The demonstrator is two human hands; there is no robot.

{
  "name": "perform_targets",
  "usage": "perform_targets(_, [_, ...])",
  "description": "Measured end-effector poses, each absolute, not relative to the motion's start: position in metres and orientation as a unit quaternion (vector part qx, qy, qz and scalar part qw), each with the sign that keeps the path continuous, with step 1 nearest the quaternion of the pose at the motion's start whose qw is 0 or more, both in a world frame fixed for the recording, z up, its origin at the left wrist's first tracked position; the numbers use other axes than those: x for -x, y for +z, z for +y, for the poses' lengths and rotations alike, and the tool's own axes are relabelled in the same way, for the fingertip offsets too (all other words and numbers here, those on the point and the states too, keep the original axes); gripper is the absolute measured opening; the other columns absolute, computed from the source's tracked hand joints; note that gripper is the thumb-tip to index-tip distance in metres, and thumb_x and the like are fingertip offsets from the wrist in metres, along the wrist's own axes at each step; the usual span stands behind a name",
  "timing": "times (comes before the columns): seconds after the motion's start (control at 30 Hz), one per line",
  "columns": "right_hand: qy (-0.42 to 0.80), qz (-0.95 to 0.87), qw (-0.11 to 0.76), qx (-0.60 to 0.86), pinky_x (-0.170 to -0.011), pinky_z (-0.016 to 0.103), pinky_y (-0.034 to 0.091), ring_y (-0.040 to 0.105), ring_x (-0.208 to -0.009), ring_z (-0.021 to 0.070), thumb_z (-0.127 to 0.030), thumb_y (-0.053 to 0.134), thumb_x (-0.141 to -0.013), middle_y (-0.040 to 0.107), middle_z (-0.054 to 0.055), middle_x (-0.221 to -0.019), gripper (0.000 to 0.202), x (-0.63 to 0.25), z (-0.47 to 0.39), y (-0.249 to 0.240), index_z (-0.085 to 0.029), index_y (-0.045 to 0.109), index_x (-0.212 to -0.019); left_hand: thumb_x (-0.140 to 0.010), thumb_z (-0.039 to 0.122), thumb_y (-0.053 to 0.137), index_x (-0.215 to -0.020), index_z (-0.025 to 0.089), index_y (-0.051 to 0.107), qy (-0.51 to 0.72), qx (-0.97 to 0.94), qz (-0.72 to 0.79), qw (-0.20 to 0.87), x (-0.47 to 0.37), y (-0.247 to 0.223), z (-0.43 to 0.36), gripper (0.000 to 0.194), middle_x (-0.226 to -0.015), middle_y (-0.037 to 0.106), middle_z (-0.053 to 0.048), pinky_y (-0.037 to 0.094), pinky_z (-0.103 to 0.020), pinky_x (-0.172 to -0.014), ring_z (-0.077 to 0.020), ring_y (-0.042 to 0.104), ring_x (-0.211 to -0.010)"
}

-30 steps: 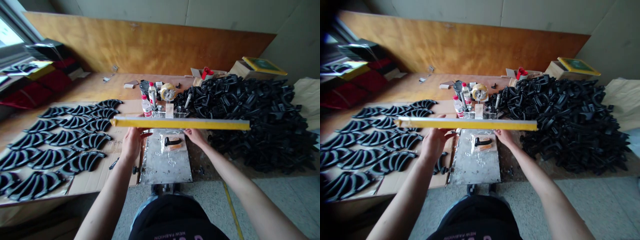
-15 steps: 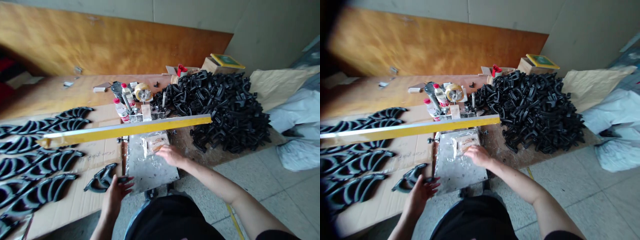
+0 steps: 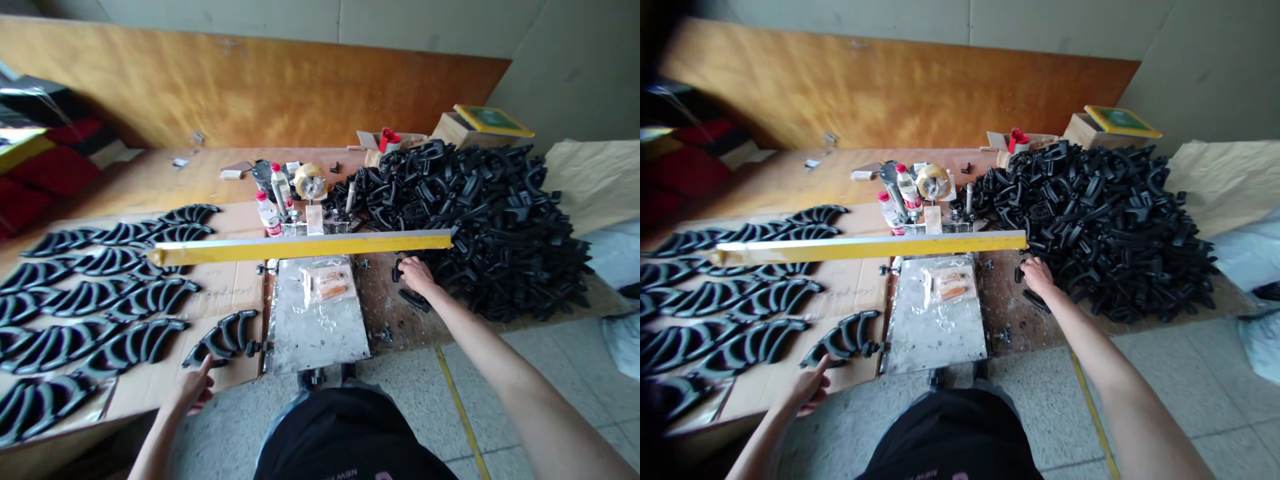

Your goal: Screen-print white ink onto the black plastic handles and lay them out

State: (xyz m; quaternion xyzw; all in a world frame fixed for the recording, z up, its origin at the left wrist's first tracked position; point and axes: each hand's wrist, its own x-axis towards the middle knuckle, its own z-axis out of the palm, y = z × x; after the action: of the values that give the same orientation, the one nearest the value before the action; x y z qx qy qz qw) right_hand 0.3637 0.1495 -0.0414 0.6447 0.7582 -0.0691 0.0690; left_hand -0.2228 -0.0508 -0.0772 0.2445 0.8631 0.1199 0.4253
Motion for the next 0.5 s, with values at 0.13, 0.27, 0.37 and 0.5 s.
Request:
perform_targets(0.13, [-0.112,0.789,-0.061,-0.602,-0.079,0.029,0.043,0.06,-0.09,0.0208,-0.021,0.054,-0.091,0.067,0.007,-0.096,0.021,-0.288,0.145,-0.021,-0.019,0.057,-0.111,-0.077,0.065,0.051,-0.068,0.017,0.057,0.251,-0.28,0.819,0.434,0.197,-0.04,-0.017,0.048,-0.048,0.06,-0.004,0.044,-0.026,-0.043,-0.0167,0.055,-0.042])
perform_targets(0.27, [-0.067,0.861,-0.188,-0.469,-0.084,0.03,0.045,0.059,-0.095,0.0199,-0.017,0.055,-0.091,0.063,0.009,-0.106,0.011,-0.208,0.132,-0.021,-0.018,0.06,-0.1,-0.075,0.062,0.061,-0.084,0.016,0.063,0.4,-0.375,0.728,0.411,0.135,0.033,0.036,0.047,-0.06,0.065,-0.002,0.048,-0.024,-0.048,-0.0146,0.059,-0.049])
perform_targets(0.37, [-0.053,0.906,-0.189,-0.376,-0.089,0.034,0.046,0.058,-0.1,0.0205,-0.015,0.053,-0.093,0.064,0.009,-0.11,0.011,-0.177,0.126,-0.033,-0.019,0.064,-0.093,-0.081,0.056,0.059,-0.094,0.018,0.062,0.544,-0.399,0.632,0.382,0.096,0.086,0.063,0.04,-0.063,0.065,0.0,0.049,-0.022,-0.051,-0.0116,0.058,-0.049])
perform_targets(0.5, [-0.085,0.924,-0.185,-0.322,-0.096,0.037,0.046,0.055,-0.113,0.0216,-0.016,0.056,-0.093,0.066,0.01,-0.12,0.013,-0.171,0.121,-0.048,-0.018,0.068,-0.097,-0.086,0.05,0.055,-0.093,0.017,0.06,0.662,-0.388,0.53,0.361,0.069,0.127,0.078,0.034,-0.062,0.063,0.001,0.047,-0.022,-0.049,-0.0103,0.055,-0.048])
